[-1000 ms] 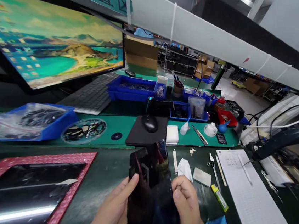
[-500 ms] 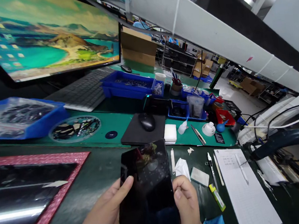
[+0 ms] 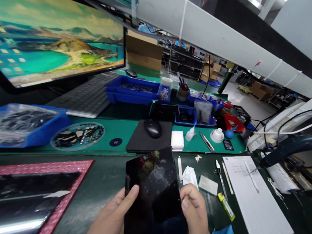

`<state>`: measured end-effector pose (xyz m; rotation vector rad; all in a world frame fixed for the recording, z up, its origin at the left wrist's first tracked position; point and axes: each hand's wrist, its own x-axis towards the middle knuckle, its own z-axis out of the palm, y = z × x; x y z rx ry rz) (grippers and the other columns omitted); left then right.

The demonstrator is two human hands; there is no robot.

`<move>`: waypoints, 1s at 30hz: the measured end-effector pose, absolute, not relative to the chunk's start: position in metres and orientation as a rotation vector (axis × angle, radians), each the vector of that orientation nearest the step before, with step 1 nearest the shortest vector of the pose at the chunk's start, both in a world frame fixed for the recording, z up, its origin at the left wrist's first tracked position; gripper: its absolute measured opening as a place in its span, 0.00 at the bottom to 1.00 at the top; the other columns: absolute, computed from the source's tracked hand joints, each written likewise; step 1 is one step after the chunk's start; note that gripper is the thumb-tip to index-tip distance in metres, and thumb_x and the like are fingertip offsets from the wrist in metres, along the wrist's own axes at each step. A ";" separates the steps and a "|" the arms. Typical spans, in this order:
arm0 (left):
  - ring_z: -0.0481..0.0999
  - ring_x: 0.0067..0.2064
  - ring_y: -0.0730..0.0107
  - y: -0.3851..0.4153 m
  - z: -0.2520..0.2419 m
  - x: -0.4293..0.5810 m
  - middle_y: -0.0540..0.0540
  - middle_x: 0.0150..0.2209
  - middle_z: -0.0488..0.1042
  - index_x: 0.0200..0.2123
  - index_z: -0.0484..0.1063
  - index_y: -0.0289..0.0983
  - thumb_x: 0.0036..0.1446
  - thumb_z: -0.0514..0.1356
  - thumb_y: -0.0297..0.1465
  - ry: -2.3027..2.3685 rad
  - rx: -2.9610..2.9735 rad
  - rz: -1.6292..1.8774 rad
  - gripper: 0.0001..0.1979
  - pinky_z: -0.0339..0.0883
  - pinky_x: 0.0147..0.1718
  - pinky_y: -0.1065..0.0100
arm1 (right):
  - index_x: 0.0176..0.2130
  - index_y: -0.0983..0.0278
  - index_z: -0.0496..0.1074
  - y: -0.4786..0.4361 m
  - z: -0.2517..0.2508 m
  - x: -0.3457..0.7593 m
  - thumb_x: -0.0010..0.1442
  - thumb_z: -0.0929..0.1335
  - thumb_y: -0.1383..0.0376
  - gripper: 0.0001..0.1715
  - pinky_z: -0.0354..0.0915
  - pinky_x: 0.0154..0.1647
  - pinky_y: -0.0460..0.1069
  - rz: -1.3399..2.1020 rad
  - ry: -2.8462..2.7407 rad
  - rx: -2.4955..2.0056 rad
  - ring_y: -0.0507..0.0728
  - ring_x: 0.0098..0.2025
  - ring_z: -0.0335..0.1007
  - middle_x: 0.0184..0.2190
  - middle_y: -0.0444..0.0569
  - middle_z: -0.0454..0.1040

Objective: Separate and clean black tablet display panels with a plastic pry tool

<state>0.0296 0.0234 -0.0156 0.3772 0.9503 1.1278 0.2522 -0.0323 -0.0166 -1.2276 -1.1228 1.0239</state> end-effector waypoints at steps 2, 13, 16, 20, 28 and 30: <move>0.79 0.80 0.28 0.024 -0.015 0.030 0.40 0.60 0.97 0.44 0.95 0.45 0.36 0.93 0.47 0.958 0.383 1.124 0.31 0.66 0.85 0.39 | 0.35 0.54 0.79 -0.032 -0.016 0.251 0.69 0.75 0.33 0.30 0.69 0.38 0.56 1.012 -1.117 -1.238 0.61 0.31 0.61 0.28 0.40 0.66; 0.80 0.80 0.29 0.022 -0.017 0.029 0.41 0.61 0.97 0.46 0.94 0.46 0.39 0.91 0.43 0.976 0.396 1.103 0.29 0.65 0.86 0.37 | 0.35 0.50 0.82 -0.034 -0.008 0.251 0.72 0.76 0.35 0.26 0.69 0.41 0.59 1.037 -1.106 -1.251 0.64 0.33 0.64 0.29 0.42 0.68; 0.81 0.80 0.30 0.021 -0.019 0.029 0.40 0.61 0.96 0.48 0.94 0.46 0.39 0.91 0.43 0.977 0.390 1.116 0.31 0.65 0.86 0.38 | 0.34 0.51 0.80 -0.034 -0.006 0.250 0.70 0.76 0.33 0.28 0.68 0.40 0.59 1.045 -1.106 -1.245 0.63 0.32 0.61 0.28 0.42 0.66; 0.81 0.80 0.28 0.021 -0.018 0.030 0.40 0.67 0.94 0.55 0.93 0.47 0.40 0.91 0.48 0.979 0.412 1.123 0.37 0.64 0.86 0.35 | 0.33 0.51 0.78 -0.034 -0.005 0.246 0.70 0.76 0.33 0.29 0.64 0.39 0.58 1.045 -1.082 -1.241 0.62 0.31 0.59 0.27 0.40 0.64; 0.76 0.84 0.31 0.021 -0.022 0.029 0.44 0.70 0.92 0.57 0.91 0.51 0.37 0.91 0.50 1.029 0.391 1.113 0.42 0.61 0.88 0.40 | 0.33 0.52 0.78 -0.032 -0.005 0.246 0.69 0.76 0.34 0.29 0.64 0.33 0.56 1.033 -1.115 -1.211 0.60 0.28 0.59 0.26 0.40 0.65; 0.74 0.85 0.32 0.022 -0.023 0.028 0.45 0.71 0.91 0.58 0.91 0.51 0.37 0.91 0.47 1.035 0.392 1.121 0.42 0.59 0.88 0.41 | 0.33 0.54 0.77 -0.030 -0.003 0.245 0.69 0.76 0.34 0.30 0.65 0.32 0.54 1.004 -1.127 -1.201 0.59 0.28 0.59 0.26 0.40 0.66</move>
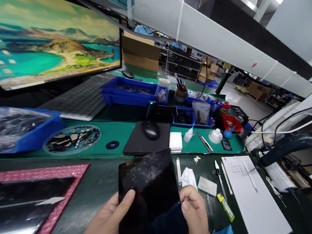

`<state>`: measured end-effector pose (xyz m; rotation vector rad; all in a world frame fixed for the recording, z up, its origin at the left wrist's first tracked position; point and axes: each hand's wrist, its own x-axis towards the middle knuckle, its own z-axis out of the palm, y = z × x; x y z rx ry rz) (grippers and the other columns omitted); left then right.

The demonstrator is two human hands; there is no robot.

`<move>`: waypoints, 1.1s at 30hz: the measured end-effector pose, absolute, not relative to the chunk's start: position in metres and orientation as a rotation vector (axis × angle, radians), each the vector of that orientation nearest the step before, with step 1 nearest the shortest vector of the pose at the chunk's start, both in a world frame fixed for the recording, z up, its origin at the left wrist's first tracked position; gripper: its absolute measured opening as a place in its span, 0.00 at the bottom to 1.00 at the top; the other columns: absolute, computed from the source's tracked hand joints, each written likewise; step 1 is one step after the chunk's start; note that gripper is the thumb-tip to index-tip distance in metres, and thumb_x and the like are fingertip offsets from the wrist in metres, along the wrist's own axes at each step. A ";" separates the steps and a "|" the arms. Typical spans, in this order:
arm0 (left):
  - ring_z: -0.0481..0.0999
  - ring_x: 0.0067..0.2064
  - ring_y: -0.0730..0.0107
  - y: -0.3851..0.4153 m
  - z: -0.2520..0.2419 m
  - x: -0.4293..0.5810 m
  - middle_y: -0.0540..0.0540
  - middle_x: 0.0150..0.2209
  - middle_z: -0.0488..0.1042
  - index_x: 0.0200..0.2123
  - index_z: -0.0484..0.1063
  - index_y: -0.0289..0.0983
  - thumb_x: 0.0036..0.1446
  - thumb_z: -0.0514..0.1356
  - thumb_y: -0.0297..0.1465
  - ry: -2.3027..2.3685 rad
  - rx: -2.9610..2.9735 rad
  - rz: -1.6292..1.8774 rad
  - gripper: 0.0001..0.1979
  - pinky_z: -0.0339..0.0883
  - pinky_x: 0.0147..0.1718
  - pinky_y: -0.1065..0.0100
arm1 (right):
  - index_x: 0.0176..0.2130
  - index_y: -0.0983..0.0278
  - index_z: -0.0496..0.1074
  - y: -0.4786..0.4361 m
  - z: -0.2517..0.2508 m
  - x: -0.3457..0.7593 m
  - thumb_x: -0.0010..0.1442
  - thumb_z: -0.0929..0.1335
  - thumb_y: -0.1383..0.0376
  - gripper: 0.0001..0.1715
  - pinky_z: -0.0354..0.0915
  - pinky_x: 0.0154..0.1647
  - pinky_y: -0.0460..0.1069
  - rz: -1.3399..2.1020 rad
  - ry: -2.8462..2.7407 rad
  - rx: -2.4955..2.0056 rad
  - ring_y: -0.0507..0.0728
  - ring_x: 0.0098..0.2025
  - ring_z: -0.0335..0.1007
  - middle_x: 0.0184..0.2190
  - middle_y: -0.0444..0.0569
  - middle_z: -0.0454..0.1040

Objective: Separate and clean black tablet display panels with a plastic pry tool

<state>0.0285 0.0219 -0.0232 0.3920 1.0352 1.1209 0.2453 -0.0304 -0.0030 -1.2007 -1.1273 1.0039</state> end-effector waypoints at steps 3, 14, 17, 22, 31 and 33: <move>0.73 0.85 0.30 0.022 -0.030 0.027 0.43 0.73 0.90 0.61 0.91 0.49 0.40 0.91 0.45 1.006 0.409 1.129 0.42 0.61 0.88 0.39 | 0.33 0.55 0.78 -0.028 -0.002 0.242 0.70 0.76 0.35 0.30 0.65 0.29 0.52 0.942 -1.140 -1.161 0.58 0.26 0.60 0.25 0.40 0.67; 0.86 0.77 0.48 0.021 -0.048 0.026 0.54 0.64 0.95 0.56 0.92 0.50 0.71 0.79 0.29 0.972 0.307 1.160 0.14 0.90 0.63 0.61 | 0.59 0.44 0.92 -0.029 -0.009 0.247 0.83 0.73 0.50 0.16 0.85 0.61 0.57 0.441 -1.318 -1.057 0.64 0.57 0.90 0.55 0.47 0.92; 0.86 0.77 0.46 0.022 -0.045 0.027 0.53 0.64 0.95 0.55 0.93 0.49 0.71 0.79 0.29 0.968 0.286 1.161 0.13 0.92 0.61 0.60 | 0.61 0.42 0.91 -0.030 -0.004 0.251 0.85 0.69 0.51 0.19 0.85 0.62 0.58 0.317 -1.414 -1.087 0.64 0.58 0.90 0.58 0.46 0.92; 0.86 0.77 0.42 0.020 -0.049 0.028 0.52 0.65 0.95 0.51 0.93 0.48 0.65 0.84 0.34 0.963 0.323 1.171 0.13 0.93 0.58 0.59 | 0.62 0.43 0.90 -0.030 -0.003 0.253 0.86 0.68 0.52 0.20 0.86 0.61 0.60 0.280 -1.461 -1.098 0.65 0.59 0.90 0.58 0.47 0.91; 0.84 0.78 0.35 0.017 -0.048 0.028 0.50 0.65 0.95 0.47 0.92 0.49 0.54 0.88 0.49 0.968 0.405 1.133 0.22 0.93 0.62 0.54 | 0.61 0.43 0.90 -0.032 -0.003 0.256 0.86 0.67 0.53 0.20 0.86 0.64 0.60 0.274 -1.471 -1.146 0.65 0.62 0.89 0.61 0.46 0.90; 0.84 0.78 0.33 0.018 -0.047 0.030 0.49 0.65 0.95 0.47 0.92 0.49 0.52 0.88 0.52 0.981 0.430 1.138 0.24 0.92 0.63 0.51 | 0.60 0.43 0.90 -0.031 -0.003 0.255 0.86 0.68 0.53 0.20 0.86 0.61 0.61 0.267 -1.461 -1.144 0.66 0.60 0.90 0.59 0.47 0.91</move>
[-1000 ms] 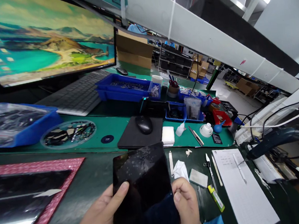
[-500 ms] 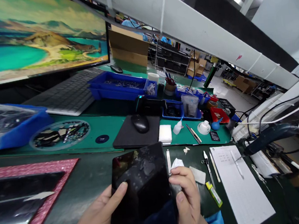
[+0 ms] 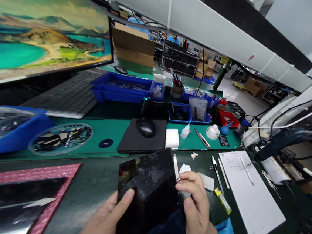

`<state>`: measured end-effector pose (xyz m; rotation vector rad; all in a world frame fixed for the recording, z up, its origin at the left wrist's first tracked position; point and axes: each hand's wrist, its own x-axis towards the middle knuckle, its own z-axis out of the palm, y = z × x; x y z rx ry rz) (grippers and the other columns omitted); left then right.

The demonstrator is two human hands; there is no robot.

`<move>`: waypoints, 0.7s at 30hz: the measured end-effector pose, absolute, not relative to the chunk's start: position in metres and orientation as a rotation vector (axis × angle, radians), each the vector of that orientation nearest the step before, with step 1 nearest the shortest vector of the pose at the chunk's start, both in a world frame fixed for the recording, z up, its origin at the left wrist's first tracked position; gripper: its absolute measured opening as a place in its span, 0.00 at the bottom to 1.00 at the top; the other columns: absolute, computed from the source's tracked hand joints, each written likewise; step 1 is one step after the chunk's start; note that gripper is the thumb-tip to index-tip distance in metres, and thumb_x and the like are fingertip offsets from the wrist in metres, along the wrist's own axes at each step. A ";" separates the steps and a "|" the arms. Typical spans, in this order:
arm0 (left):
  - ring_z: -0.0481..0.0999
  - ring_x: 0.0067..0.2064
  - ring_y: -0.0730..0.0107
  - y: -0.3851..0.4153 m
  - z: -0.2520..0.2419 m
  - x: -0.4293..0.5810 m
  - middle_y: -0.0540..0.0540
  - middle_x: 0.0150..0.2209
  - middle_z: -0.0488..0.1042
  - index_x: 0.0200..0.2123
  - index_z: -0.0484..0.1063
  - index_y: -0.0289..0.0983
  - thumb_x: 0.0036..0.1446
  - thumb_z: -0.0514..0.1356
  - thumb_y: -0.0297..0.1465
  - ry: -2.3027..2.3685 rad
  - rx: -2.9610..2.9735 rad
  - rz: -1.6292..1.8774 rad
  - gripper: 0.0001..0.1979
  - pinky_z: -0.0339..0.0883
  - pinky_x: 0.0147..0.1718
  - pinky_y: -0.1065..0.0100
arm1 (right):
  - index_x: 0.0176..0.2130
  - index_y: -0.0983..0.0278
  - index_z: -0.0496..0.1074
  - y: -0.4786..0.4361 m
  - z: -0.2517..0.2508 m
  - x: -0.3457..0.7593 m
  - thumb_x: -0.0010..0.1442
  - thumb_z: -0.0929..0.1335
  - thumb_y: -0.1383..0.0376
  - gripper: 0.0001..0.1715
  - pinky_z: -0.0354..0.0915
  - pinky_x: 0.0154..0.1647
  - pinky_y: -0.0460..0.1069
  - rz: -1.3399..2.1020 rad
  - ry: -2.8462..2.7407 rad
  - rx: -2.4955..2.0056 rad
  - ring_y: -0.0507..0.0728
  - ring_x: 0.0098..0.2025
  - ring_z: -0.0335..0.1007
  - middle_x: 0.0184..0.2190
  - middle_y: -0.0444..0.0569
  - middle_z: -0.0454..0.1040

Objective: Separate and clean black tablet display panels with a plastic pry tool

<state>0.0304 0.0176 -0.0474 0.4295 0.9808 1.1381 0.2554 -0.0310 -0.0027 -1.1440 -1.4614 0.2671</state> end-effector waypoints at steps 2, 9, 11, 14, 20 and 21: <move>0.84 0.78 0.32 0.018 -0.046 0.033 0.49 0.64 0.95 0.46 0.92 0.50 0.50 0.88 0.54 0.997 0.455 1.137 0.25 0.92 0.64 0.50 | 0.57 0.44 0.91 -0.030 -0.002 0.255 0.85 0.68 0.53 0.19 0.87 0.59 0.61 0.269 -1.449 -1.139 0.67 0.58 0.91 0.57 0.48 0.91; 0.86 0.76 0.31 0.019 -0.038 0.029 0.48 0.60 0.97 0.47 0.92 0.51 0.51 0.86 0.54 1.018 0.469 1.104 0.24 0.91 0.65 0.48 | 0.55 0.45 0.91 -0.030 -0.003 0.255 0.84 0.69 0.53 0.18 0.87 0.58 0.60 0.269 -1.437 -1.124 0.66 0.59 0.90 0.53 0.48 0.91; 0.85 0.77 0.31 0.020 -0.036 0.028 0.49 0.59 0.97 0.47 0.92 0.51 0.52 0.85 0.53 1.035 0.460 1.100 0.23 0.91 0.65 0.47 | 0.55 0.45 0.91 -0.030 -0.003 0.254 0.84 0.69 0.53 0.18 0.87 0.59 0.59 0.266 -1.436 -1.130 0.65 0.58 0.90 0.56 0.48 0.91; 0.83 0.79 0.28 0.020 -0.032 0.029 0.50 0.60 0.97 0.47 0.93 0.54 0.49 0.85 0.56 1.063 0.463 1.094 0.24 0.89 0.70 0.42 | 0.54 0.45 0.91 -0.029 -0.003 0.253 0.84 0.69 0.52 0.17 0.86 0.58 0.59 0.274 -1.422 -1.125 0.65 0.58 0.90 0.54 0.48 0.91; 0.77 0.83 0.26 0.020 -0.041 0.023 0.47 0.68 0.94 0.54 0.93 0.52 0.42 0.88 0.60 1.039 0.498 0.987 0.38 0.77 0.80 0.35 | 0.58 0.45 0.91 -0.027 -0.010 0.253 0.84 0.70 0.50 0.18 0.85 0.62 0.62 0.270 -1.404 -1.113 0.68 0.59 0.91 0.58 0.50 0.91; 0.77 0.83 0.27 0.022 -0.051 0.020 0.49 0.68 0.93 0.55 0.93 0.54 0.44 0.87 0.61 1.026 0.504 0.967 0.37 0.76 0.81 0.35 | 0.59 0.45 0.91 -0.027 -0.011 0.253 0.84 0.69 0.50 0.19 0.85 0.63 0.63 0.274 -1.405 -1.111 0.68 0.59 0.91 0.59 0.50 0.91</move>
